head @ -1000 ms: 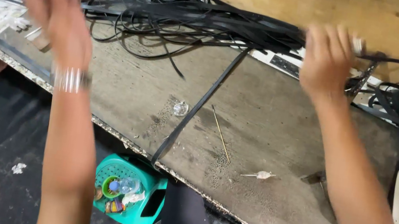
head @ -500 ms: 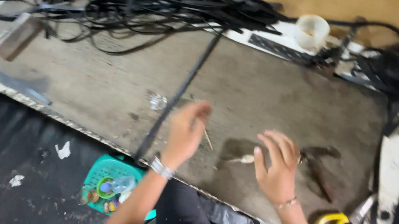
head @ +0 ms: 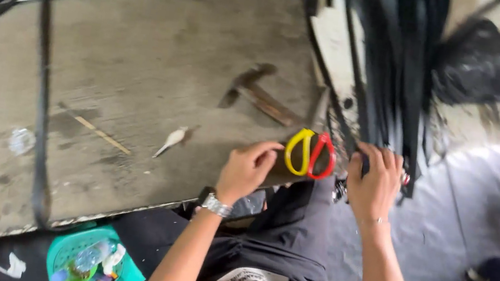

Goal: The person is hammering metal rivets into a long black leather strap on a workshop bench.

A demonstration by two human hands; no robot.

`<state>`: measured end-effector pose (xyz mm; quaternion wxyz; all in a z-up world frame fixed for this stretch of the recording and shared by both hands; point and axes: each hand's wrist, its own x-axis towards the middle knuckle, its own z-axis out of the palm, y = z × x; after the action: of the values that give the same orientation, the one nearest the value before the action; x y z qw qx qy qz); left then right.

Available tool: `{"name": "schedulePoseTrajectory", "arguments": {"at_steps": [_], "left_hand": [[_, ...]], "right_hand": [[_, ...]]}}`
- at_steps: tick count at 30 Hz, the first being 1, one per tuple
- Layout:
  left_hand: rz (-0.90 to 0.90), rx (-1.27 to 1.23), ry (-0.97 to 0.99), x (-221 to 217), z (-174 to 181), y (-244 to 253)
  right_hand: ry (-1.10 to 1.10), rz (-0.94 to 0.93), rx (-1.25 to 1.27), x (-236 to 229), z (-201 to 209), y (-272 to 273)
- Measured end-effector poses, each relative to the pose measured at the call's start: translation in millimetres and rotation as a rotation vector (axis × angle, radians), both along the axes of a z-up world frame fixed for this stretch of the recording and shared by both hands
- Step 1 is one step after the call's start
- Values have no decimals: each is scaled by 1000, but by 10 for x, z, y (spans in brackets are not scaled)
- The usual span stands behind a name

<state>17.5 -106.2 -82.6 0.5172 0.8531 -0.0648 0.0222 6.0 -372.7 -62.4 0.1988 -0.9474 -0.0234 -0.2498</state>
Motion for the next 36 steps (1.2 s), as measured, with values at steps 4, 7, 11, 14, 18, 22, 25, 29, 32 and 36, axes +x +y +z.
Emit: {"name": "schedulePoseTrajectory", "arguments": {"at_steps": [4, 7, 11, 14, 18, 22, 25, 29, 32, 36], "left_hand": [[-40, 2, -124, -13, -91, 26], [-56, -42, -127, 0, -126, 43], [-55, -16, -145, -16, -119, 20], [-43, -8, -174, -9, -143, 29], [-40, -36, -173, -15, -118, 25], [-51, -60, -192, -10, -110, 38], [-53, -88, -200, -32, -136, 31], [-110, -149, -146, -173, 219, -27], [-153, -205, -42, -375, 636, -15], [-96, -147, -58, -581, 573, 102]], "right_hand": [[124, -176, -119, -98, -377, -319], [266, -267, -191, -125, -394, -154], [377, -379, -296, -128, -424, 10], [431, -430, -260, -42, -407, 75], [460, -455, -291, 101, -334, -50], [310, -455, -310, 283, -66, -266], [310, -353, 57, 365, 212, -224], [292, 171, 1107, 298, 400, 299], [381, 412, 1259, 221, 377, 747], [581, 524, 1265, 293, 296, 1200]]}}
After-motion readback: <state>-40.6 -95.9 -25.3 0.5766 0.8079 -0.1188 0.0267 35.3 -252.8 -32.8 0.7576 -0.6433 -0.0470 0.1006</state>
